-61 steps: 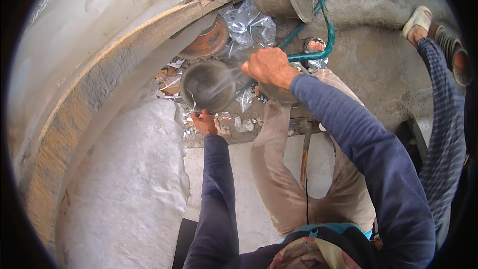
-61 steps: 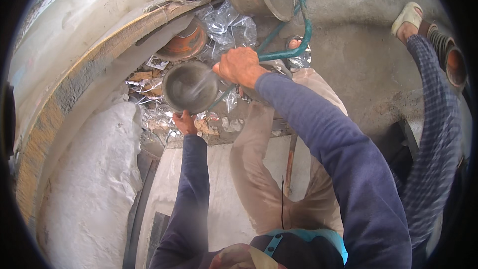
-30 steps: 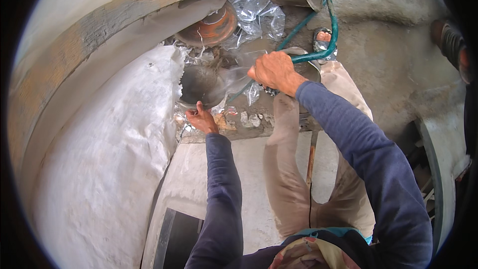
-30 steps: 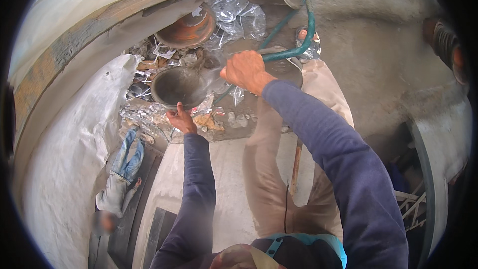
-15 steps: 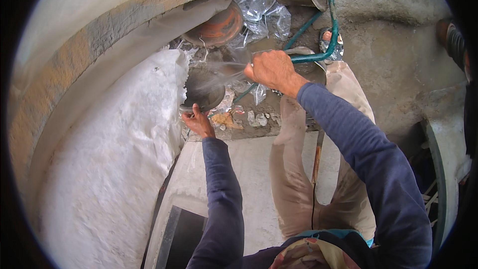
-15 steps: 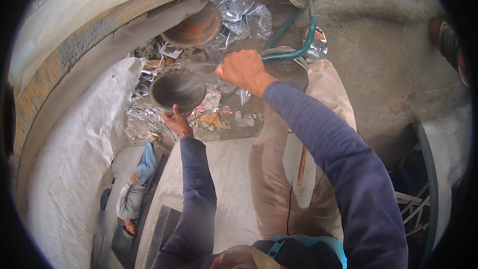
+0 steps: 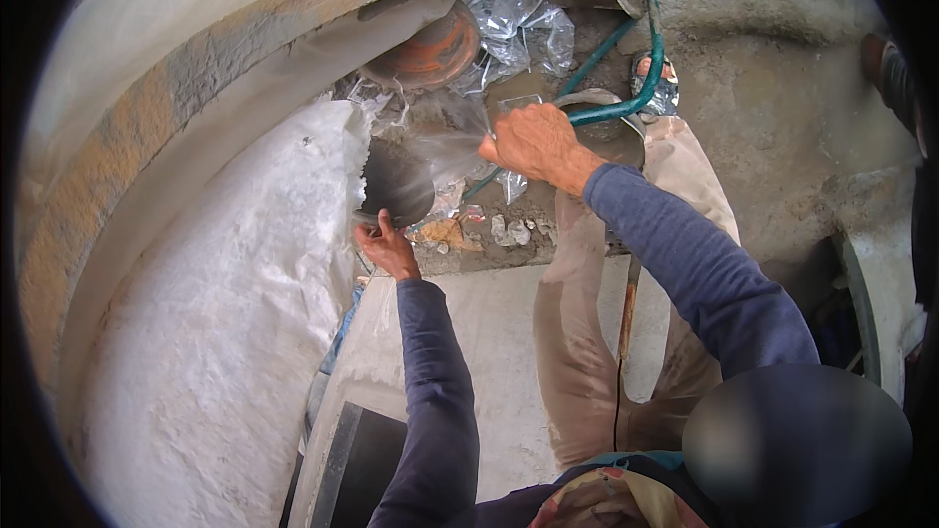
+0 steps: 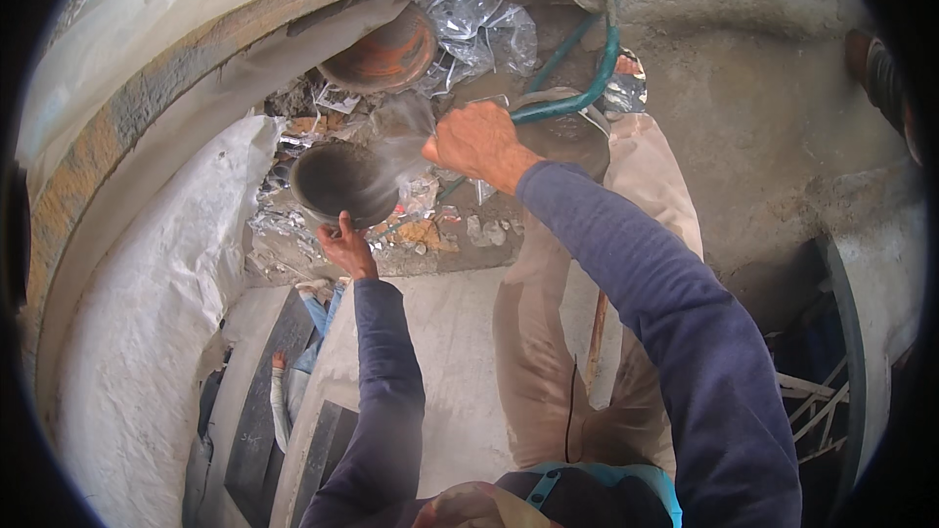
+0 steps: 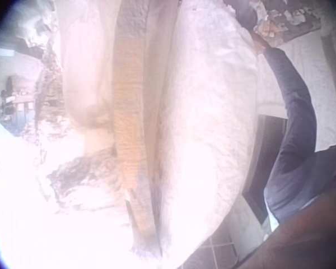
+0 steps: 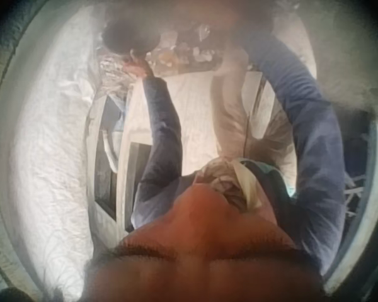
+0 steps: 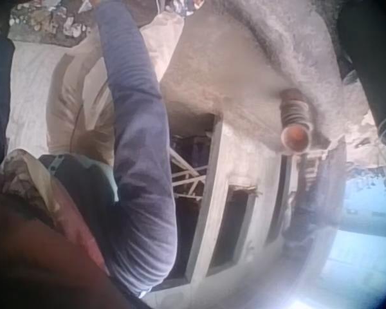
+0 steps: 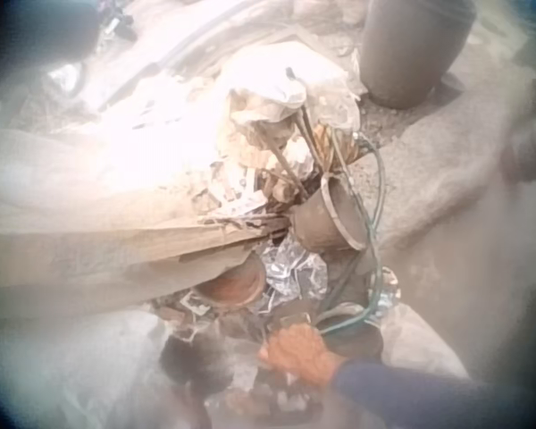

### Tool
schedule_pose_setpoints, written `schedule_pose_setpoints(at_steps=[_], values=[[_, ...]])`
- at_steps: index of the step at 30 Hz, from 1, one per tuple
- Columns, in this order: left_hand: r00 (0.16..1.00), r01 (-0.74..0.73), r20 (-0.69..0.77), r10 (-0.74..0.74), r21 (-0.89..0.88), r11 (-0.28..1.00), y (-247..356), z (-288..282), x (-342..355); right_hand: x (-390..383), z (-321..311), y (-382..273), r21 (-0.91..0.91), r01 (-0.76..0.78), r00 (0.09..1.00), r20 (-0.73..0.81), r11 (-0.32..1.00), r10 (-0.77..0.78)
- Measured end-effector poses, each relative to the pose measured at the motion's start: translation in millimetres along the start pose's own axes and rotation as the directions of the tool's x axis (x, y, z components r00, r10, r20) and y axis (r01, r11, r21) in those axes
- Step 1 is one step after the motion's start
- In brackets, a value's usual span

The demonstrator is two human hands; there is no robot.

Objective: The person smooths a wet concrete floor using a trowel and a wooden float, then rinses buckets with a hose. The person works near a doorway in a cluttered construction area, handling tools and containers while another person stands nearby.

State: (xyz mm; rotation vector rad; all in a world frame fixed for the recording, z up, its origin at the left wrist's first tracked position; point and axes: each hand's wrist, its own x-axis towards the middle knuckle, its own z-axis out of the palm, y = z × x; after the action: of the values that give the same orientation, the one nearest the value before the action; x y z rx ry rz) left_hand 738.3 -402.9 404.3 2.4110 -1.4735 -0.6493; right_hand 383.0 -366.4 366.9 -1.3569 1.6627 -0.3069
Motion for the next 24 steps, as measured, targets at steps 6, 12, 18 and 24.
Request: schedule_pose_setpoints(at_steps=[6, 12, 18, 24], values=[[0.913, -0.359, 0.021, 0.407, 0.513, 0.78, -25.8, -12.8, 17.5, -0.5, 3.2, -9.5, 0.019, 0.009, 0.998, -0.062, 1.0, -0.007], [0.992, -0.009, 0.125, 0.019, -0.081, 0.997, 10.6, -12.7, 20.0, 5.7, 1.0, -6.8, 0.072, -0.021, 0.969, -0.242, 0.997, 0.038], [0.94, 0.116, 0.334, -0.063, -0.142, 0.983, -0.1, -21.3, 25.8, 6.6, 2.7, -6.6, 0.076, -0.012, 0.962, -0.272, 0.997, 0.032], [0.941, 0.113, 0.335, -0.037, -0.211, 0.971, 5.6, -5.1, 16.5, 6.6, 3.2, -6.7, 0.052, -0.001, 0.967, -0.256, 0.999, 0.014]])
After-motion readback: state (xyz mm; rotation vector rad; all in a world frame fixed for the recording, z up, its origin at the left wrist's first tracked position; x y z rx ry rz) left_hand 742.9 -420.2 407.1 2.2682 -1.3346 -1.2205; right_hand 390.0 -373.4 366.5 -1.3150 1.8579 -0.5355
